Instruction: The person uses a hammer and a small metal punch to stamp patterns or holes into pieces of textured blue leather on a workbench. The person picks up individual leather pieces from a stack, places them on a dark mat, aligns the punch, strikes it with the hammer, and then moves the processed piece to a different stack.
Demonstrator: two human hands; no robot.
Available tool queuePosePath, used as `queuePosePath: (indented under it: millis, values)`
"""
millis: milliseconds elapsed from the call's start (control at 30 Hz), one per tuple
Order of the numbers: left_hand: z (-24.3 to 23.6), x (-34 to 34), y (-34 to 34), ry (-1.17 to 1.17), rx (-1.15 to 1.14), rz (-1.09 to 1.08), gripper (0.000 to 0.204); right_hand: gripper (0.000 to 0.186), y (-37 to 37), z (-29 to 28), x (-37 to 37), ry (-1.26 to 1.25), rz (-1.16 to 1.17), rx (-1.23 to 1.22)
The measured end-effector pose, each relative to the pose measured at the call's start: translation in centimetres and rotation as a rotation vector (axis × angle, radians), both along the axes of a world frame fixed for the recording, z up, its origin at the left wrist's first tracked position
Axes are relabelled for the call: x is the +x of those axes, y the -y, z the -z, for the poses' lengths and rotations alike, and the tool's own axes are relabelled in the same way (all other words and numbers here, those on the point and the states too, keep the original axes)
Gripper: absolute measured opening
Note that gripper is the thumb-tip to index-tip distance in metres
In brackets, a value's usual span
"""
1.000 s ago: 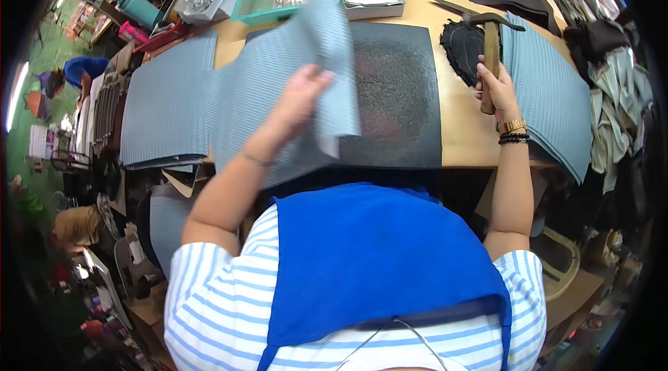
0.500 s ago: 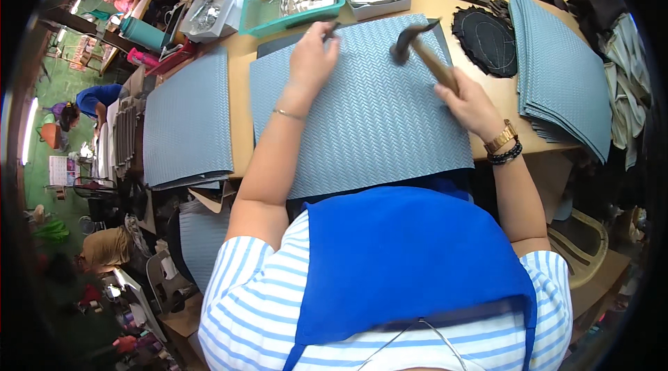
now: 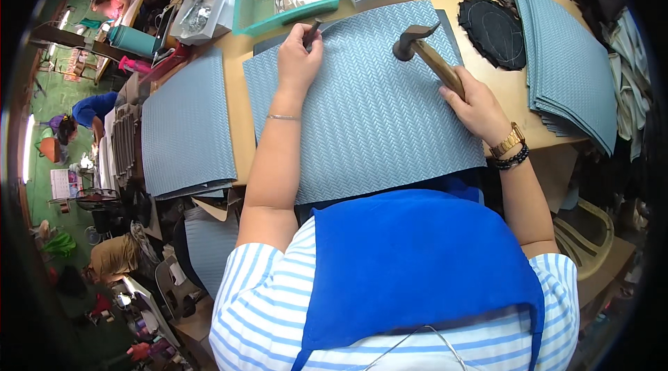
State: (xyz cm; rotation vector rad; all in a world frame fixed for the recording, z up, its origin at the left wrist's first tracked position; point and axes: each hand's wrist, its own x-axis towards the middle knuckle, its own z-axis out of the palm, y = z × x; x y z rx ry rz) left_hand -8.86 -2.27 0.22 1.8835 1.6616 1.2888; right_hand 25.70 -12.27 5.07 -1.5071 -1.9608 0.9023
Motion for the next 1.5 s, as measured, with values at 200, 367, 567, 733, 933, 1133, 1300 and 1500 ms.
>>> queuePosePath:
  millis: [200,367,567,733,933,1133,1300,1500]
  values:
    - [0.3,-0.5,-0.4,0.037,0.058,0.025,0.016,0.03,0.1,-0.4,-0.3,0.012,0.012,-0.007]
    - [0.0,-0.2,-0.5,0.422,-0.036,0.085,0.022,0.031,0.0,-0.3,-0.2,0.008,0.007,0.008]
    - [-0.4,0.4,-0.5,0.542,0.06,0.189,0.021,0.032,0.1,-0.5,-0.4,0.012,0.003,0.029]
    - [-0.6,1.4,-0.4,0.519,0.052,0.137,0.023,0.031,0.2,-0.5,-0.5,0.018,0.01,0.027]
    - [-0.3,1.5,-0.8,0.478,0.055,0.136,0.025,0.031,0.2,-0.7,-0.5,0.018,0.01,0.03]
    - [-0.2,1.6,-0.8,0.438,0.002,0.146,0.027,0.032,0.2,-0.7,-0.5,0.036,0.021,0.022]
    - [0.3,1.4,-1.0,0.409,0.058,0.139,0.027,0.033,0.2,-0.7,-0.5,0.04,0.011,0.013]
    - [0.0,2.1,-0.8,0.24,0.057,0.09,0.025,0.032,-1.1,-1.2,0.4,-0.014,-0.041,0.052]
